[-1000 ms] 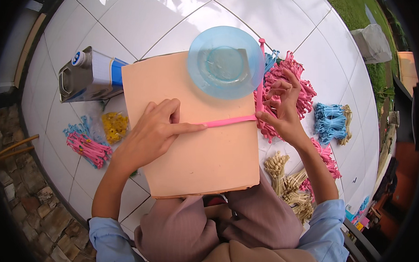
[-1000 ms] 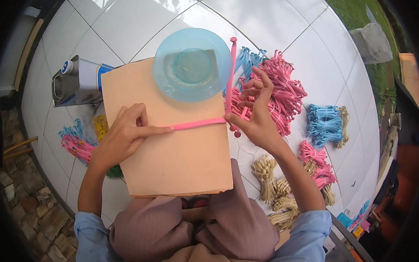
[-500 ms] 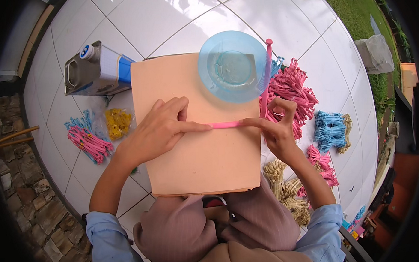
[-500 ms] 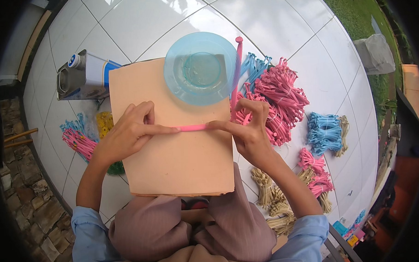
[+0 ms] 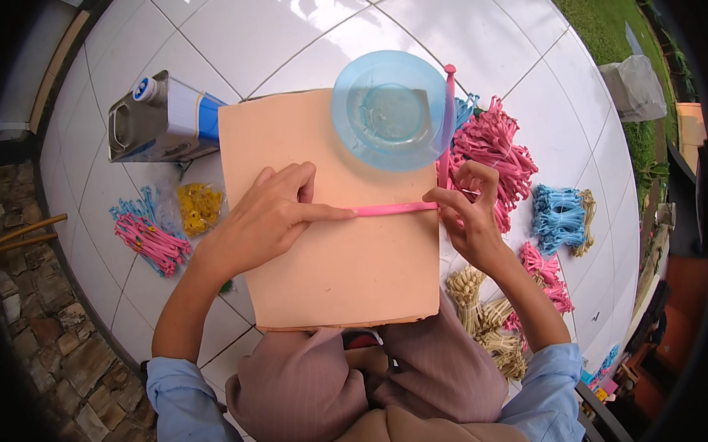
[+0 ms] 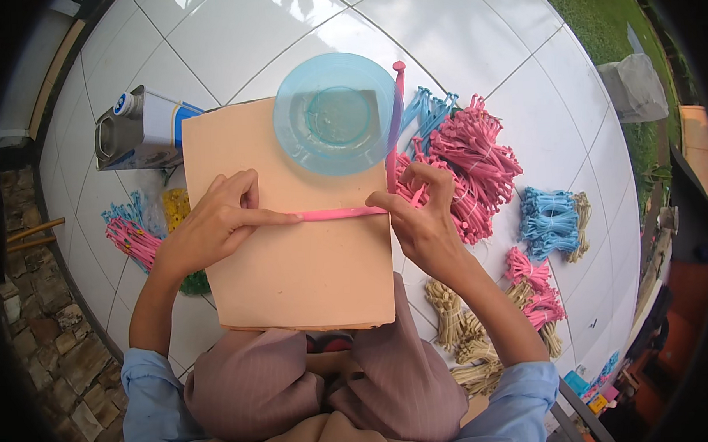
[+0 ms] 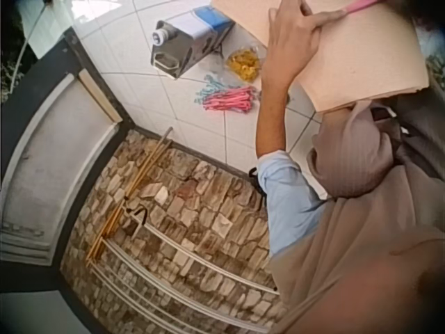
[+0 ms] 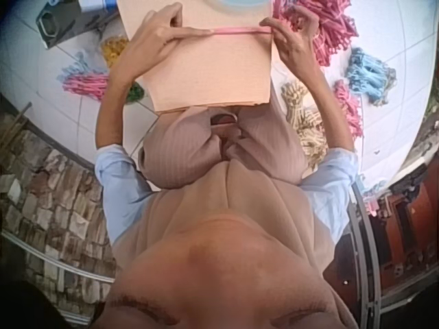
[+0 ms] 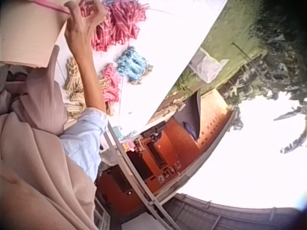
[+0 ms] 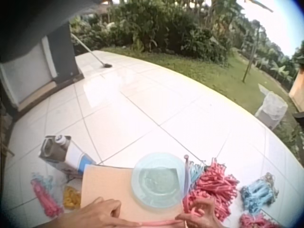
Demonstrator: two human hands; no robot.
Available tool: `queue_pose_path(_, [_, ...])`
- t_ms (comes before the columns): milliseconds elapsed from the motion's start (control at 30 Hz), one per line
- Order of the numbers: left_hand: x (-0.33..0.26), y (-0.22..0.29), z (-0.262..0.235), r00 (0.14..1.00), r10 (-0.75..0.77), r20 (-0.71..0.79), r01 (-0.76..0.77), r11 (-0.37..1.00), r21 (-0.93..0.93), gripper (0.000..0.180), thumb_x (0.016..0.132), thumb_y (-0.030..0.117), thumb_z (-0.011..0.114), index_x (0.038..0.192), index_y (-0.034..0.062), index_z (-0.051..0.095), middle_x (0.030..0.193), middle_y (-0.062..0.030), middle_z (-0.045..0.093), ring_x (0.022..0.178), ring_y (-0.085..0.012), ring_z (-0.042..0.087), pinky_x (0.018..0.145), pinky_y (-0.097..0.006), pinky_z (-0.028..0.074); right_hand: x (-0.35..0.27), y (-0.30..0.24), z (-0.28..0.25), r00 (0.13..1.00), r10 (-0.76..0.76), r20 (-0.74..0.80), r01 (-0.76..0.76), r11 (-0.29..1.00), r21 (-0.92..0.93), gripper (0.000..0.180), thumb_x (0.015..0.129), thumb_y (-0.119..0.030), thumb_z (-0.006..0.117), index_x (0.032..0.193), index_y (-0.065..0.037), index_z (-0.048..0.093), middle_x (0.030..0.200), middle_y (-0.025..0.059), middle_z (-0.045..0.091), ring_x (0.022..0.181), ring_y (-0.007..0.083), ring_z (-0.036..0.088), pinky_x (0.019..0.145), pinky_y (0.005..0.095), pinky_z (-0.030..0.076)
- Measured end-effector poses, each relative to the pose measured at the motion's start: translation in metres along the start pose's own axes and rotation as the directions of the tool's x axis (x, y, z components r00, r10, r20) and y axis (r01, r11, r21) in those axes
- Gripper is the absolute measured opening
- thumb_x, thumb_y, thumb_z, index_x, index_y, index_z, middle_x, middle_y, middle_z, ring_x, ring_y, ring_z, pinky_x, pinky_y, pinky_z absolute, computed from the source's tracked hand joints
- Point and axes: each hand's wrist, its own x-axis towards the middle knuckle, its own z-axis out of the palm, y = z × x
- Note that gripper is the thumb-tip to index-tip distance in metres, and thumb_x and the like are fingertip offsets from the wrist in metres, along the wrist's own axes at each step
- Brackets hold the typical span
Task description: The person applies glue from a metal container onto pink fabric strips and then presses the strips onto a flat surface.
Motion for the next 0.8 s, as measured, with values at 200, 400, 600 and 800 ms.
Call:
queue_pose_path(200, [-0.002, 0.0, 0.003, 0.999, 0.014, -0.035, -0.014, 1.0, -0.012, 0.043, 0.072, 0.001, 0.054, 0.104, 0.0257, 0.068, 0.078, -0.0048, 0.042, 0.076, -0.0189, 0.046, 0.069, -0.03, 0.034, 0.022, -0.011, -0.017, 0.99, 0.143, -0.02, -0.144, 0.989, -0.027, 0.057, 0.067, -0.006, 0.067, 0.12, -0.023, 0.051, 0.135, 0.0171, 0.022, 0.124, 0.0374, 0.026, 0.097, 0.0488, 0.027])
queue_pose_path(400, [-0.001, -0.003, 0.006, 0.997, 0.044, -0.064, -0.044, 0.999, 0.014, 0.045, 0.071, 0.0, 0.056, 0.104, 0.0275, 0.069, 0.076, -0.0037, 0.041, 0.073, -0.0184, 0.045, 0.068, -0.029, 0.034, 0.049, -0.017, -0.031, 0.98, 0.111, 0.164, -0.066, 0.964, -0.259, 0.071, 0.056, -0.01, 0.072, 0.12, -0.031, 0.051, 0.146, 0.014, 0.009, 0.132, 0.0413, 0.013, 0.101, 0.0552, 0.022])
queue_pose_path(600, [-0.001, -0.005, 0.005, 0.996, 0.059, -0.071, -0.059, 0.998, 0.011, 0.044, 0.071, 0.001, 0.055, 0.103, 0.0276, 0.069, 0.076, -0.0036, 0.042, 0.074, -0.0182, 0.046, 0.068, -0.029, 0.034, 0.067, -0.02, -0.036, 0.961, 0.073, 0.268, 0.014, 0.951, -0.31, 0.071, 0.053, -0.012, 0.07, 0.12, -0.032, 0.052, 0.148, 0.0122, 0.004, 0.136, 0.0388, 0.005, 0.107, 0.0569, 0.014])
queue_pose_path(800, [0.001, -0.004, 0.004, 0.995, 0.072, -0.066, -0.071, 0.997, 0.015, 0.043, 0.072, 0.001, 0.055, 0.104, 0.0272, 0.069, 0.075, -0.0038, 0.042, 0.074, -0.0185, 0.046, 0.069, -0.03, 0.036, 0.079, -0.022, -0.038, 0.963, 0.002, 0.268, 0.073, 0.96, -0.269, 0.056, 0.066, -0.036, 0.073, 0.118, -0.031, 0.054, 0.148, 0.0128, 0.005, 0.136, 0.0387, 0.005, 0.107, 0.0575, 0.012])
